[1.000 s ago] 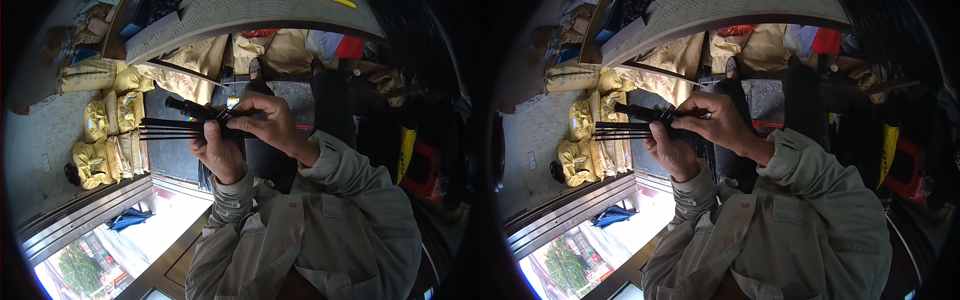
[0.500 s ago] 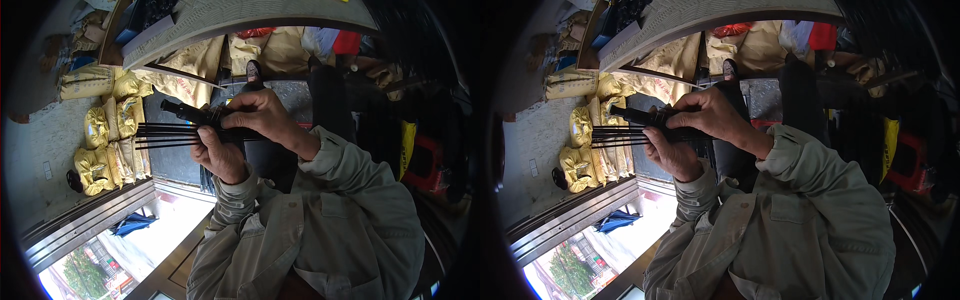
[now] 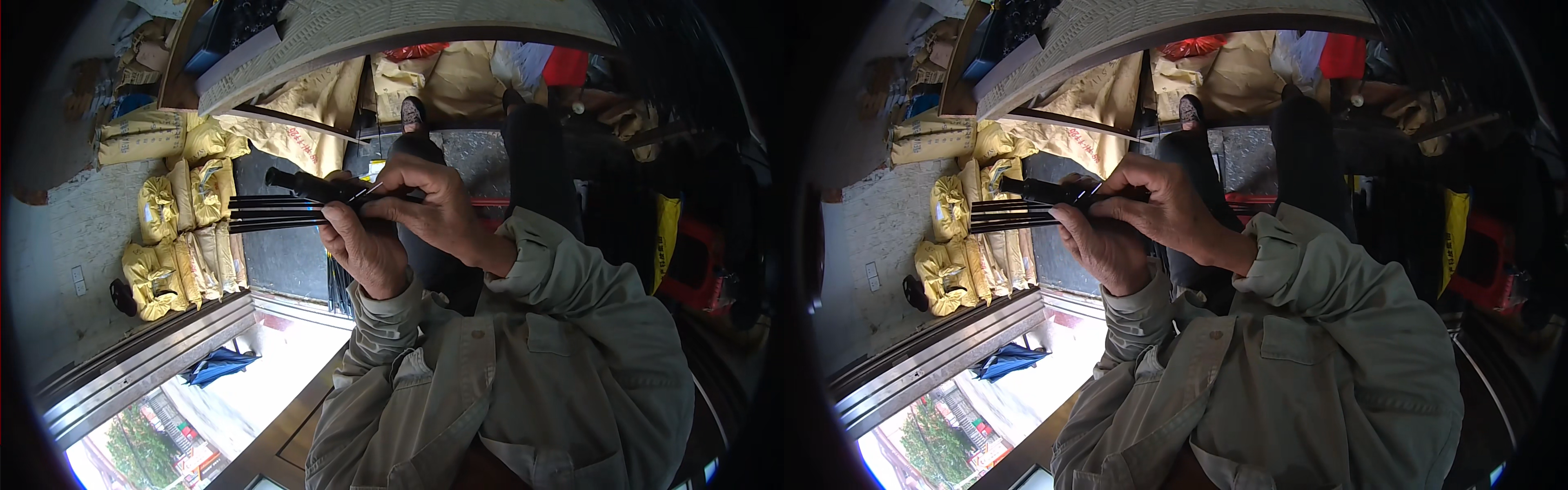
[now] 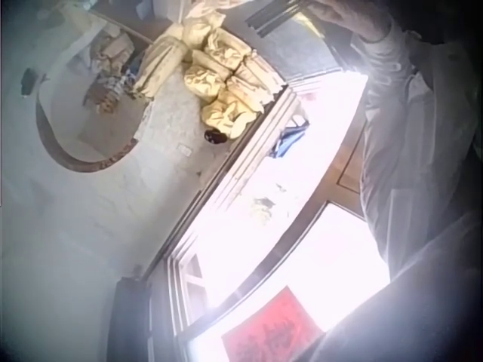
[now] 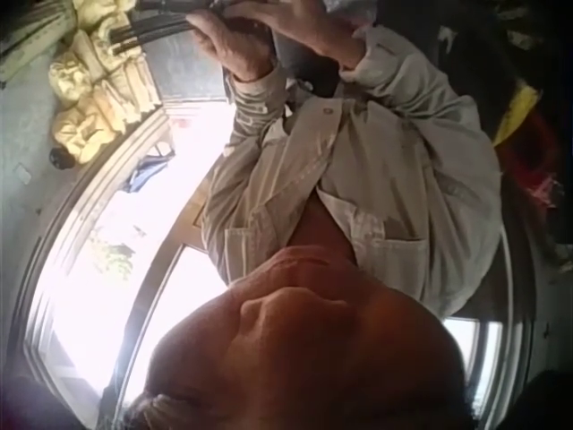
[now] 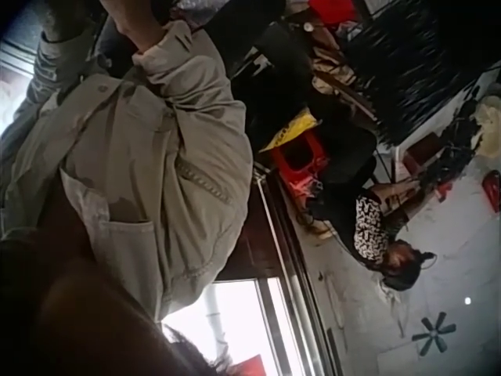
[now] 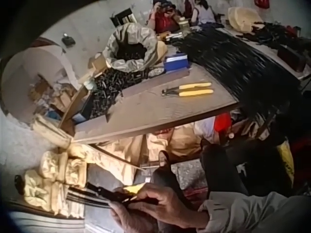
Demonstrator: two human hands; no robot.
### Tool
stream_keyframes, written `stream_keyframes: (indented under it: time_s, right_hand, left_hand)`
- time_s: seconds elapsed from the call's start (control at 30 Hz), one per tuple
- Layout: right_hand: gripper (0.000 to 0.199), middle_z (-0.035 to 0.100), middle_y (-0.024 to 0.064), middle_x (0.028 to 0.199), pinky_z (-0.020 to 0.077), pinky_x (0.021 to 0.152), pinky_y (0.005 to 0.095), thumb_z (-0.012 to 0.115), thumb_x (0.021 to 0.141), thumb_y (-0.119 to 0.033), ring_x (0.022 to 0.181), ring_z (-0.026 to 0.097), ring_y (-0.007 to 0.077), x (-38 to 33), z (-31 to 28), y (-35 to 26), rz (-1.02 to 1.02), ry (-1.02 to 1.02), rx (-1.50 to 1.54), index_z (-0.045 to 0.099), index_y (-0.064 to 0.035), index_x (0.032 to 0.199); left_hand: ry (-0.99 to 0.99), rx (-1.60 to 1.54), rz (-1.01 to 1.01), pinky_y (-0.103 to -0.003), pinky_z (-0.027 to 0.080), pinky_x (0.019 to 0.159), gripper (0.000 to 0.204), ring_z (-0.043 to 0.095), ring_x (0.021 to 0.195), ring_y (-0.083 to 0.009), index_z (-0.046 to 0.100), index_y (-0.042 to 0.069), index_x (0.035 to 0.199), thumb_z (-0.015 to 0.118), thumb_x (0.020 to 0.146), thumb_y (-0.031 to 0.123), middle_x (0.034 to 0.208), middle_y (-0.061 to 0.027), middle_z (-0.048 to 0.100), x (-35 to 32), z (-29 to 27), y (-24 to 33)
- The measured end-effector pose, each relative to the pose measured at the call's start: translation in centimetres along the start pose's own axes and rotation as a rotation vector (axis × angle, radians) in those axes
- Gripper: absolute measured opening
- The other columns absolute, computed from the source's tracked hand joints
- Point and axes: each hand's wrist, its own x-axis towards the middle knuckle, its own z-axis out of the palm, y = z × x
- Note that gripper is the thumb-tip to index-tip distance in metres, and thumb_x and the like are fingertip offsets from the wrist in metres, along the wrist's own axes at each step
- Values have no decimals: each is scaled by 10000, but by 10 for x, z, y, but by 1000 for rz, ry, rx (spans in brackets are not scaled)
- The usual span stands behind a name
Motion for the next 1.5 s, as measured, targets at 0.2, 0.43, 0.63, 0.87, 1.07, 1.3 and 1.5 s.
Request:
stream_keyframes:
  time_s: [0.2,0.43,0.63,0.87,1.07,1.3,1.5]
  right_hand:
    - [107,560,21,717,411,571,188,700,686,-9,671,513,50,6,-6,-5,179,-93,70,609,11,741]
    - [142,548,17,740,415,598,177,684,693,12,696,512,46,6,-10,-18,311,-139,160,569,17,777]
    - [282,505,12,829,411,676,207,682,658,35,778,501,82,-14,3,-14,-150,-43,-165,493,-21,859]
    - [442,477,-2,922,383,724,208,728,588,11,869,468,91,-1,-10,-10,346,-177,267,472,-67,940]
    - [521,518,-7,888,409,730,226,779,592,-74,790,501,91,-1,-13,-6,448,-199,436,468,-94,1009]
    - [612,485,-5,941,410,707,202,749,574,-41,850,490,78,-1,-24,-5,543,-227,397,440,-61,1102]
    - [589,503,13,1001,426,780,239,746,605,-62,928,512,103,11,-32,10,548,-291,529,443,-56,1109]
  left_hand:
    - [-45,27,85,-258,435,764,384,532,875,-157,491,-37,1089,448,912,302,1009,-113,551,-1,-3,-4]
    - [-25,214,133,-250,407,697,427,501,795,-144,486,-45,1015,382,923,359,946,-105,524,-3,2,-2]
    - [-95,439,145,-270,419,687,559,483,737,-154,449,-21,937,339,884,524,836,-85,476,-1,7,7]
    - [-298,416,190,-279,412,666,545,433,705,-165,410,2,863,319,879,539,781,-86,412,3,9,12]
    - [-305,377,207,-277,401,642,525,433,716,-169,415,9,849,337,878,528,784,-90,409,-2,10,8]
    - [-293,364,246,-277,378,648,511,422,696,-160,416,14,839,353,877,520,768,-91,407,-3,13,2]
    - [-444,261,309,-282,369,673,481,425,705,-150,432,8,885,430,858,488,791,-84,428,12,20,-10]
